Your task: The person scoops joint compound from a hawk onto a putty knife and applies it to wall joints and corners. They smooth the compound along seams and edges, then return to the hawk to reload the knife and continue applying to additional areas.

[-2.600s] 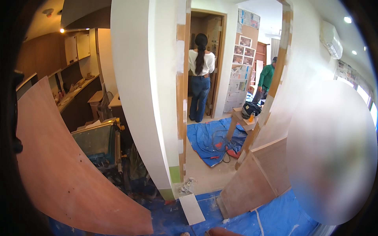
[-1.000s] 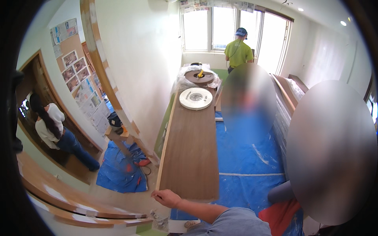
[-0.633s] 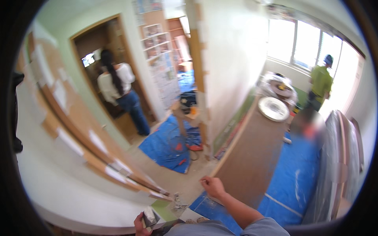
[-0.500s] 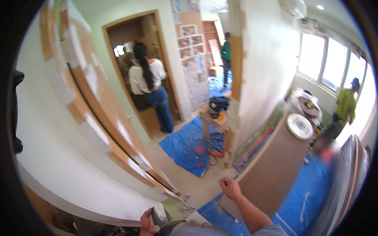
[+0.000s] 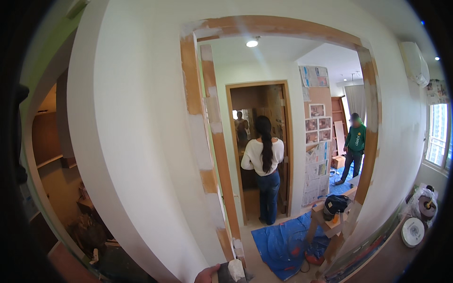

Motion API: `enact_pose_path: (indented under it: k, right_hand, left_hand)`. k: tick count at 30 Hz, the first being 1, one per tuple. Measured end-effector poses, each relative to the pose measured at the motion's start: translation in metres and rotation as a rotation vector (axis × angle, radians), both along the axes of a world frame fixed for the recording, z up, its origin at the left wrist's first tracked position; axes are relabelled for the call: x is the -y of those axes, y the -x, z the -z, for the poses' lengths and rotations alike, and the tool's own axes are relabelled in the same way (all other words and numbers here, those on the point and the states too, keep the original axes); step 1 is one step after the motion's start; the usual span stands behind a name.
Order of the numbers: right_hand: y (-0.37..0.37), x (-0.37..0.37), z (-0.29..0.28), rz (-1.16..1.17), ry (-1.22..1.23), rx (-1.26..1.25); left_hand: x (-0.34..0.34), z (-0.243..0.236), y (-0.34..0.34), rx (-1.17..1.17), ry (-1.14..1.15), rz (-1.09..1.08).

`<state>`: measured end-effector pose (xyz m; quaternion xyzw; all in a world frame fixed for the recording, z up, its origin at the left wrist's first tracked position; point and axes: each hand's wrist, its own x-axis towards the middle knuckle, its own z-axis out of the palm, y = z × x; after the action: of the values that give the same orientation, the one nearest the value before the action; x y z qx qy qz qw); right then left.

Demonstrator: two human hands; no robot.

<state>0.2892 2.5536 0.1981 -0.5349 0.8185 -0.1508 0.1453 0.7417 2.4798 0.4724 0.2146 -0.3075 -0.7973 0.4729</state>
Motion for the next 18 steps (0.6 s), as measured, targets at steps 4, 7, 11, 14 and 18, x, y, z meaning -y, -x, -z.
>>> enact_pose_path:
  k: [4, 7, 11, 14, 18]
  right_hand:
    - [0.008, 0.013, 0.031, 0.038, 0.04, -0.085]
    - [0.019, 0.017, 0.049, -0.013, 0.12, -0.198]
    - [0.005, 0.026, 0.014, -0.071, 0.131, 0.3]
    - [-0.053, 0.06, -0.053, -0.136, 0.262, 0.92]
    - [-0.121, 0.106, -0.148, -0.512, 0.649, -0.702]
  left_hand:
    - [0.011, 0.006, 0.0, -0.045, 0.011, 0.051]
    - [0.013, 0.005, -0.002, 0.053, -0.03, -0.04]
    - [0.01, -0.009, -0.005, -0.106, 0.034, -0.045]
    - [0.005, -0.019, 0.005, -0.255, 0.088, 0.051]
    - [0.006, -0.028, 0.028, -0.162, 0.006, 0.088]
